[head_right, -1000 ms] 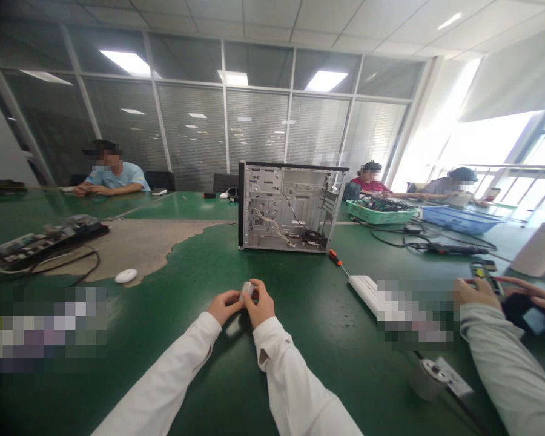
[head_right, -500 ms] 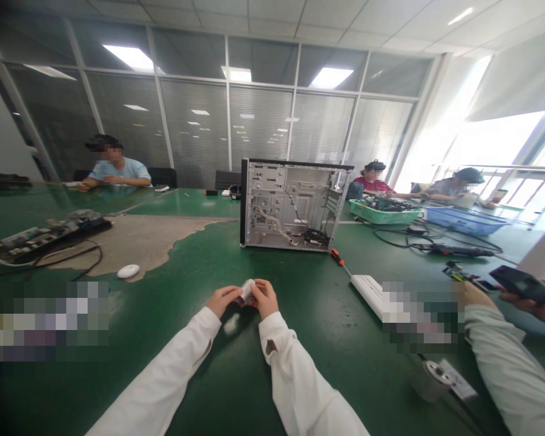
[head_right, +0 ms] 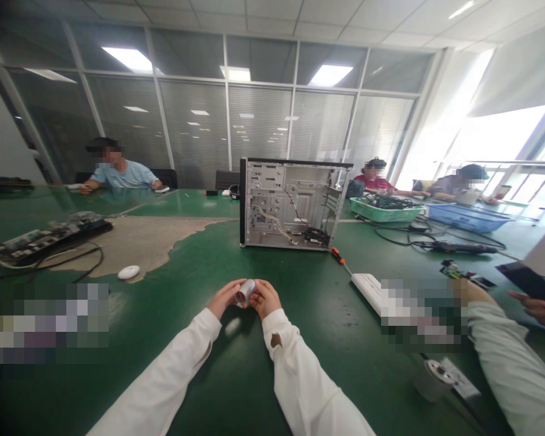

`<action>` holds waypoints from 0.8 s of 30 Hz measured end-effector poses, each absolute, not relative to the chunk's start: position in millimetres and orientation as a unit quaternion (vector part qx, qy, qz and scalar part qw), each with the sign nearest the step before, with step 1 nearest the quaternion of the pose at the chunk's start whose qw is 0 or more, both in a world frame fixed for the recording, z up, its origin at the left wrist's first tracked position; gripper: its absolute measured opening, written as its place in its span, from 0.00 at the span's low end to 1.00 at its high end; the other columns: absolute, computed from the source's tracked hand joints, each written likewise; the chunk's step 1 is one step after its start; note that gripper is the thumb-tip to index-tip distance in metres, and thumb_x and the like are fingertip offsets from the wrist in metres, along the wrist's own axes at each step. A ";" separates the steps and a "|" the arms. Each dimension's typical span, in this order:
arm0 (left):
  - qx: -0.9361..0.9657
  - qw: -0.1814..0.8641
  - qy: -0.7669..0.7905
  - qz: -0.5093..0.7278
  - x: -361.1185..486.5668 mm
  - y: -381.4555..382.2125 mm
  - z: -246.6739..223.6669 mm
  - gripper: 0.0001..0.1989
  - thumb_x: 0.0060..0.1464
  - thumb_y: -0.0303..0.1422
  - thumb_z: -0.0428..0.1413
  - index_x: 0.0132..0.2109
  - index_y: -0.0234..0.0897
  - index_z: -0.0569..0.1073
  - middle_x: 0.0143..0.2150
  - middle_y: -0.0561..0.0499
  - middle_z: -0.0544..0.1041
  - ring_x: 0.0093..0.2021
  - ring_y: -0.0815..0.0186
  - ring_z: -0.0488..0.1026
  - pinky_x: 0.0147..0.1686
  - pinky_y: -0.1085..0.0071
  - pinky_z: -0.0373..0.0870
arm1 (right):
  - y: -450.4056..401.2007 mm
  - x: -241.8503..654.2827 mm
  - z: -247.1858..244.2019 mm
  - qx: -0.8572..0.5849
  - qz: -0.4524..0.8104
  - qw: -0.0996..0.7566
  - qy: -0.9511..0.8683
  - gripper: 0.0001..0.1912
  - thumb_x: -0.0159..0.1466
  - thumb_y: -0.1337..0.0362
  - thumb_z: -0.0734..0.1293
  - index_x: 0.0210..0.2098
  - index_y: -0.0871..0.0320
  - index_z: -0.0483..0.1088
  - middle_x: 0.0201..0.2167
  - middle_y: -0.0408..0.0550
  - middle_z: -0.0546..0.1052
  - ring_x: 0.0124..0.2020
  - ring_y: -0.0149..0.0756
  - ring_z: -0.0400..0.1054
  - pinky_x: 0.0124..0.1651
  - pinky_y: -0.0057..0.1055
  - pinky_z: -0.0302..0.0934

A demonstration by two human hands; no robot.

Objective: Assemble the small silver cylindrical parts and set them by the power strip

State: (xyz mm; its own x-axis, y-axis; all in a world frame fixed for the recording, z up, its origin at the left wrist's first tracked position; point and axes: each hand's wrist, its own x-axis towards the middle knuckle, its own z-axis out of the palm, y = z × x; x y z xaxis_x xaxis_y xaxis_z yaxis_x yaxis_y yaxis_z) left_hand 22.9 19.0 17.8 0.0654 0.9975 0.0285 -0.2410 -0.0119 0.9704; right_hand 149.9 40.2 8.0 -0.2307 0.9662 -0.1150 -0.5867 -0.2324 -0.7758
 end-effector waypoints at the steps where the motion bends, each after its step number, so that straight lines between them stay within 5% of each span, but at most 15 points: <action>1: 0.456 0.573 0.410 0.544 22.5 19.1 17.6 0.24 0.38 0.41 0.54 0.42 0.29 0.67 0.24 0.49 0.73 0.20 0.68 0.69 0.23 0.72 0.62 | 39.8 149.9 8.7 -0.306 0.724 0.537 -0.306 0.13 0.44 0.60 0.67 0.28 0.58 0.65 0.15 0.40 0.68 0.17 0.26 0.63 0.20 0.22 0.56; 12: 0.421 0.602 0.380 0.562 20.5 17.4 20.0 0.24 0.38 0.44 0.53 0.40 0.29 0.67 0.24 0.49 0.73 0.18 0.69 0.67 0.21 0.72 0.59 | 32.7 148.7 15.6 -0.283 0.761 0.495 -0.310 0.09 0.44 0.66 0.68 0.26 0.63 0.67 0.17 0.45 0.70 0.20 0.29 0.64 0.25 0.27 0.60; 24: 0.445 0.612 0.332 0.563 25.6 14.1 17.9 0.23 0.40 0.33 0.52 0.46 0.30 0.62 0.25 0.49 0.73 0.20 0.69 0.68 0.23 0.72 0.59 | 32.2 149.8 15.8 -0.283 0.798 0.455 -0.275 0.08 0.49 0.65 0.66 0.25 0.66 0.69 0.18 0.47 0.71 0.18 0.25 0.63 0.25 0.24 0.60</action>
State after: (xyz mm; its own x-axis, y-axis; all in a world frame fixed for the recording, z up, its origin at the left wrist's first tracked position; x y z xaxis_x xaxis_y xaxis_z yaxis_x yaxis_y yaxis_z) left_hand 25.6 14.1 17.9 0.1458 0.9847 0.0950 -0.3944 -0.0302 0.9184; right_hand 149.8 32.2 15.8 -0.4261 0.8820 -0.2015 -0.5701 -0.4347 -0.6971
